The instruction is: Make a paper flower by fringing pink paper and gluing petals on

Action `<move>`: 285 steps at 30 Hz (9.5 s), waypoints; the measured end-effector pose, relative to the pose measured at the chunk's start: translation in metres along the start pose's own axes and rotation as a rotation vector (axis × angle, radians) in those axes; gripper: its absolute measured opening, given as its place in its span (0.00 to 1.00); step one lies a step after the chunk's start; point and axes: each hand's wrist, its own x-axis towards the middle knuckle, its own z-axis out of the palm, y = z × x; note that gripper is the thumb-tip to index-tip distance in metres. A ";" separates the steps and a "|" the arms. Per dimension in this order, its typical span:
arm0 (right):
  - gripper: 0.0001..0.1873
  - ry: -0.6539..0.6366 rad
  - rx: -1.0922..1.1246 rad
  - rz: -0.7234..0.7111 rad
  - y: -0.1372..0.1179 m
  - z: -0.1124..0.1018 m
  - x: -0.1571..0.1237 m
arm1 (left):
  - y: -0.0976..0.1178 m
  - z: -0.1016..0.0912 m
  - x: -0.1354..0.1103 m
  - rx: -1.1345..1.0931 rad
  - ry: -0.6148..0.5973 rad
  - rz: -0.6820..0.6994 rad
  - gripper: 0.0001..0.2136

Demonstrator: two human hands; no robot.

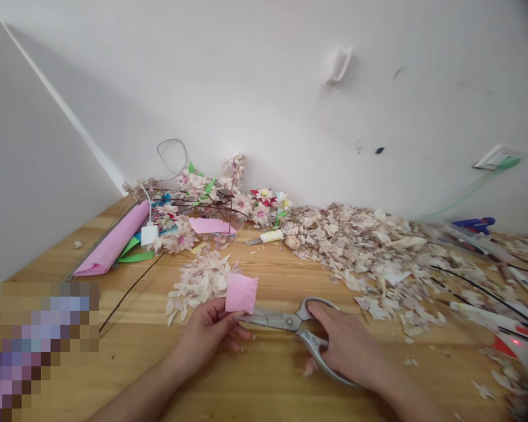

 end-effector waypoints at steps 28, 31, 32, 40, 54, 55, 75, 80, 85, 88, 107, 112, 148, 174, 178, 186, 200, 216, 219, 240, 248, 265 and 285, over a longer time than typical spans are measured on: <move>0.20 -0.004 -0.003 0.041 -0.003 0.004 0.000 | -0.002 -0.001 0.001 -0.009 0.036 0.031 0.11; 0.20 0.005 0.003 0.043 -0.003 0.004 -0.001 | 0.000 0.000 0.002 -0.022 0.031 0.028 0.12; 0.20 0.008 0.003 0.046 -0.003 0.004 -0.001 | 0.000 0.000 0.002 -0.027 0.029 0.026 0.12; 0.18 0.034 -0.007 0.053 -0.002 0.003 -0.001 | 0.002 0.001 0.000 -0.047 0.015 0.005 0.14; 0.18 0.038 -0.002 0.044 0.000 0.001 -0.001 | 0.006 0.001 -0.004 -0.046 0.003 0.012 0.16; 0.19 0.038 -0.014 0.038 0.001 0.001 -0.001 | 0.005 0.001 -0.003 -0.041 0.004 0.023 0.16; 0.22 0.000 -0.001 0.009 -0.002 0.002 0.001 | 0.000 0.000 -0.001 0.009 0.071 0.106 0.14; 0.20 -0.034 0.012 0.033 -0.004 0.002 0.000 | -0.002 -0.001 -0.001 0.022 0.055 0.107 0.13; 0.19 -0.025 0.010 0.036 -0.004 0.004 -0.001 | -0.002 -0.001 -0.001 0.033 0.055 0.109 0.12; 0.19 -0.018 0.001 0.036 -0.003 0.004 -0.001 | -0.002 -0.001 -0.001 0.040 0.057 0.111 0.11; 0.17 0.002 0.036 0.029 -0.003 0.004 0.000 | -0.003 -0.001 -0.002 0.035 0.050 0.113 0.10; 0.17 -0.005 0.031 0.055 -0.004 0.004 -0.001 | -0.002 -0.001 0.000 0.029 0.056 0.103 0.11; 0.12 0.115 -0.112 0.188 0.030 -0.005 0.008 | 0.003 -0.001 -0.002 0.040 0.112 0.064 0.15; 0.17 0.368 0.001 0.152 0.055 0.017 0.028 | -0.012 0.003 -0.003 0.197 0.017 0.109 0.19; 0.17 0.372 -0.007 0.138 0.058 0.012 0.041 | -0.015 0.003 -0.006 0.238 -0.028 0.130 0.18; 0.19 0.314 0.047 0.009 0.060 -0.004 0.066 | -0.021 0.011 -0.008 0.257 -0.078 0.130 0.17; 0.13 0.386 0.595 -0.018 0.029 -0.010 0.056 | -0.010 0.024 -0.011 0.187 0.044 0.079 0.20; 0.19 0.138 1.054 -0.029 -0.024 0.039 0.033 | 0.014 0.021 -0.014 0.912 0.069 0.465 0.05; 0.18 0.134 0.962 -0.028 -0.029 0.039 0.029 | 0.014 0.021 -0.014 1.019 -0.080 0.621 0.09; 0.14 0.178 0.528 -0.039 -0.038 0.037 0.027 | -0.003 0.029 -0.013 1.172 -0.159 0.844 0.09; 0.15 0.188 0.470 -0.066 -0.038 0.039 0.029 | -0.005 0.032 -0.011 1.233 -0.164 0.826 0.07; 0.18 0.342 0.361 0.031 -0.041 0.037 0.029 | -0.016 0.023 -0.005 1.267 -0.112 0.679 0.05; 0.27 0.456 -0.097 0.788 0.199 -0.042 -0.156 | -0.015 0.018 -0.003 1.227 -0.163 0.643 0.10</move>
